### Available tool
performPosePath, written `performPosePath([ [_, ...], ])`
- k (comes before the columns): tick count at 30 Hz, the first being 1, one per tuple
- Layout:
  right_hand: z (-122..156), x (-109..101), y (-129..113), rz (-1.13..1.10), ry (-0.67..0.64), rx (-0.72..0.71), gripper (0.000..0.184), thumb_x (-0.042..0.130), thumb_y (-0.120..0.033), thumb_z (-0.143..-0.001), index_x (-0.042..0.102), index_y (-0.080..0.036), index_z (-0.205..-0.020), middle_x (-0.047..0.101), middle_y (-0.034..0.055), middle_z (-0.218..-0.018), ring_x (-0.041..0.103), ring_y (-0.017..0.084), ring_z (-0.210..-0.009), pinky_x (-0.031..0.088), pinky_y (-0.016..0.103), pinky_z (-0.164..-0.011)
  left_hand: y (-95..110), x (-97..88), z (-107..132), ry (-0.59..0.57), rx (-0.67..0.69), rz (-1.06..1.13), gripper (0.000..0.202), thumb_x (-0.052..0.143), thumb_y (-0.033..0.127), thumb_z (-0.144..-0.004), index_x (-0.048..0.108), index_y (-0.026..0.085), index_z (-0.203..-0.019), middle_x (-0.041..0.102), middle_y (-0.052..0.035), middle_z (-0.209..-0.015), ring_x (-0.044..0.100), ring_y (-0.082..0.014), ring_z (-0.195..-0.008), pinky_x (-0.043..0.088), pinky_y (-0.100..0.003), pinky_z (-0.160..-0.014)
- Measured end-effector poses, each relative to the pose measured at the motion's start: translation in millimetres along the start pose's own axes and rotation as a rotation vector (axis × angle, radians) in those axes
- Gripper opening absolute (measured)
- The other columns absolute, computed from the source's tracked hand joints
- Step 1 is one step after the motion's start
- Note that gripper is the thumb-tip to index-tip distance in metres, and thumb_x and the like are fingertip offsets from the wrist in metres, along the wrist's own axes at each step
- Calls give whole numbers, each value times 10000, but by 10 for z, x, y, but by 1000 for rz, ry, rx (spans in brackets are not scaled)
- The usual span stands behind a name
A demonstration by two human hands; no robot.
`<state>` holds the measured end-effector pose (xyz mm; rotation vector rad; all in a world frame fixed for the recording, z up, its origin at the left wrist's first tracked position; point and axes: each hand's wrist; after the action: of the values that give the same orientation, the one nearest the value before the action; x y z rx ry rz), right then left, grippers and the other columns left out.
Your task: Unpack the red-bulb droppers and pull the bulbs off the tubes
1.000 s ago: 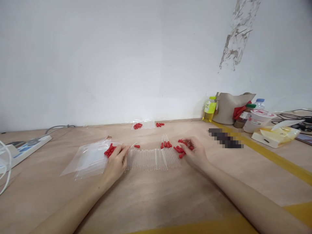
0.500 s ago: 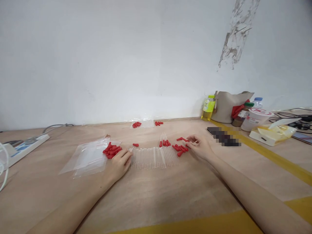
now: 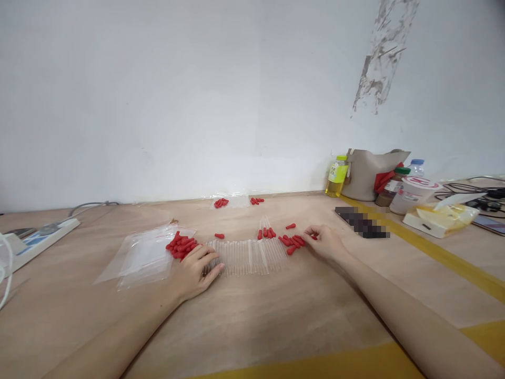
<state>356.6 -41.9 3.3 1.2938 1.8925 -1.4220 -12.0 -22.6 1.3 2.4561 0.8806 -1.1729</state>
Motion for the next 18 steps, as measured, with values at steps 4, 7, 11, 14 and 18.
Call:
performPosePath([
  [4,-24,34,64,-42,34,40,247,464,-373,-761,647,-209,-740,660,21,-716,553,138,-613,335,239,-562,3,-19,-11,19,44,-34,180,507,274,-816,613,192,-936,609,-57,-904,542,-173,-825,441,-334,-777],
  [7,-36,52,16,-47,71,56,231,471,-370,-759,646,-219,-764,665,12,-738,568,141,-649,343,236,-579,17,-26,-23,35,45,-48,168,513,253,-812,620,198,-930,605,-57,-917,535,-178,-837,436,-342,-781],
  [11,-80,85,-276,14,-12,31,207,485,-343,-751,657,-230,-727,674,9,-781,580,145,-735,353,245,-655,30,-27,-37,71,31,-50,169,530,254,-797,634,206,-922,584,-68,-968,524,-191,-884,435,-355,-804],
  [14,-189,149,-542,109,-113,65,182,521,-334,-727,660,-230,-674,678,16,-780,580,163,-800,350,276,-741,23,-22,-37,84,21,-53,170,544,257,-786,640,210,-917,567,-74,-1003,515,-202,-926,437,-363,-816],
  [18,-400,260,-756,107,-214,158,197,541,-316,-702,657,-197,-598,646,36,-598,588,154,-637,387,266,-652,9,-13,-25,99,23,-57,167,539,251,-786,642,214,-912,564,-72,-1010,517,-201,-929,443,-366,-819],
])
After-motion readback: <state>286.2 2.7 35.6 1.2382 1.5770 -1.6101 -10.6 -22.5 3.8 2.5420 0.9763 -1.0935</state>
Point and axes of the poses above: each hand's wrist, its own z-axis away from the middle knuckle, its own x-axis out of the palm, y = z × x
